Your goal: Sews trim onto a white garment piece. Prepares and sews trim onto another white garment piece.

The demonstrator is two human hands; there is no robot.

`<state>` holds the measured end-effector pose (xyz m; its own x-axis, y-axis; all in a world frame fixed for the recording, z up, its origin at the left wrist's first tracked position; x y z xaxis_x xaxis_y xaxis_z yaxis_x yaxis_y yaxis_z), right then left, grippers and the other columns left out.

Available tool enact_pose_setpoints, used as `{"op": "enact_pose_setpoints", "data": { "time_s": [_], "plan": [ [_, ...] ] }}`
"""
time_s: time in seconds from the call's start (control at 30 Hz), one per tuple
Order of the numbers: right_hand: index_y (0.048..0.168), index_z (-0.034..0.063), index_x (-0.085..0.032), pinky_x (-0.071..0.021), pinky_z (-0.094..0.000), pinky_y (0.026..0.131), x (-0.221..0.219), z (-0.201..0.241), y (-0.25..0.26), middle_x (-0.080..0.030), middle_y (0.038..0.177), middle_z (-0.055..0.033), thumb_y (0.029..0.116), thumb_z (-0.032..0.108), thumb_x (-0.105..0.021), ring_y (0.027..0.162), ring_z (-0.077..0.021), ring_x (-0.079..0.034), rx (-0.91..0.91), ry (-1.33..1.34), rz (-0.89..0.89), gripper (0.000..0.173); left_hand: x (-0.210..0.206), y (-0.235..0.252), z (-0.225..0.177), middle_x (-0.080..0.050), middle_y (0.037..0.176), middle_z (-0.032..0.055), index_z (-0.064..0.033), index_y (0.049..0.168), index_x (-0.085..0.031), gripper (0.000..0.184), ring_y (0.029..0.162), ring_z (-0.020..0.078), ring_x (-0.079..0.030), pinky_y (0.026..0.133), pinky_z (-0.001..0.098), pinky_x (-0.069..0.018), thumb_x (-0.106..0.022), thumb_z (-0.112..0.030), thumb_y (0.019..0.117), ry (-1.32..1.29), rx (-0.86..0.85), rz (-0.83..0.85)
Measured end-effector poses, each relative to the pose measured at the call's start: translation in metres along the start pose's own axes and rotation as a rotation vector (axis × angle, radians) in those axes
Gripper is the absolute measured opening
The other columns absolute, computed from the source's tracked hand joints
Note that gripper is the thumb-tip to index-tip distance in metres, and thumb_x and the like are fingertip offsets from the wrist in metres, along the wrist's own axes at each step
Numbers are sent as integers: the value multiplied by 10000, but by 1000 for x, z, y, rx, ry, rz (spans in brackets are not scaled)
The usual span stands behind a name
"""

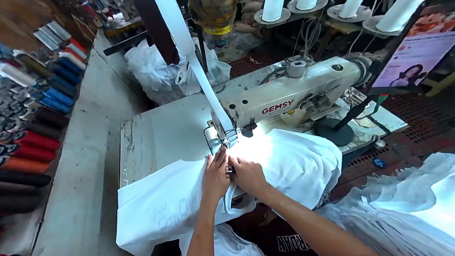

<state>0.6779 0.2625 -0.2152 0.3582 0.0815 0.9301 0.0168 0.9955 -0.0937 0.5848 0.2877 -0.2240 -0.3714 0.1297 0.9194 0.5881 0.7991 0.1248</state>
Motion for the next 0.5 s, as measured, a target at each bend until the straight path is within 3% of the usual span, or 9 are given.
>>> {"op": "enact_pose_setpoints", "data": {
  "time_s": [0.13,0.27,0.43,0.5],
  "plan": [
    [1437,88,-559,-552,-549,666,4,3,17,-721,1044,-175,958,200,-499,866,-381,-722,24,-92,12,496,2,8,5,-454,1599,61,-62,1491,-537,539,1514,227,-368,1276,519,-167,-533,-130,957,8,-16,-54],
    [1362,64,-579,-537,-585,742,4,2,31,-697,1163,-187,983,189,-480,990,-396,-705,10,-109,107,411,2,20,12,-472,1585,73,-79,1468,-563,506,1493,238,-406,1259,541,-195,-511,-224,987,52,-22,-88],
    [1417,117,-585,-540,-555,711,4,-2,28,-720,1128,-158,952,185,-503,927,-363,-719,22,-110,47,478,-2,21,12,-402,1633,54,-87,1523,-496,557,1532,215,-329,1273,525,-140,-508,-178,974,79,13,-20],
    [1329,89,-607,-536,-563,717,7,-2,28,-715,1098,-163,958,200,-507,941,-366,-716,17,-92,66,400,-1,21,10,-421,1620,70,-67,1505,-513,551,1518,230,-359,1262,536,-172,-525,-174,964,100,-4,-51]
  ]
}}
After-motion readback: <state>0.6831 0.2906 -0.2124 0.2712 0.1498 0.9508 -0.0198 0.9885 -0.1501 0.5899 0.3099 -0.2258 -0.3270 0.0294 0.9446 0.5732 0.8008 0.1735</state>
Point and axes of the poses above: each hand's wrist, its own y-axis towards the middle knuckle, its own x-axis out of the back of the hand, z = x × y, the point moved 9 cm from there along y, towards the middle knuckle
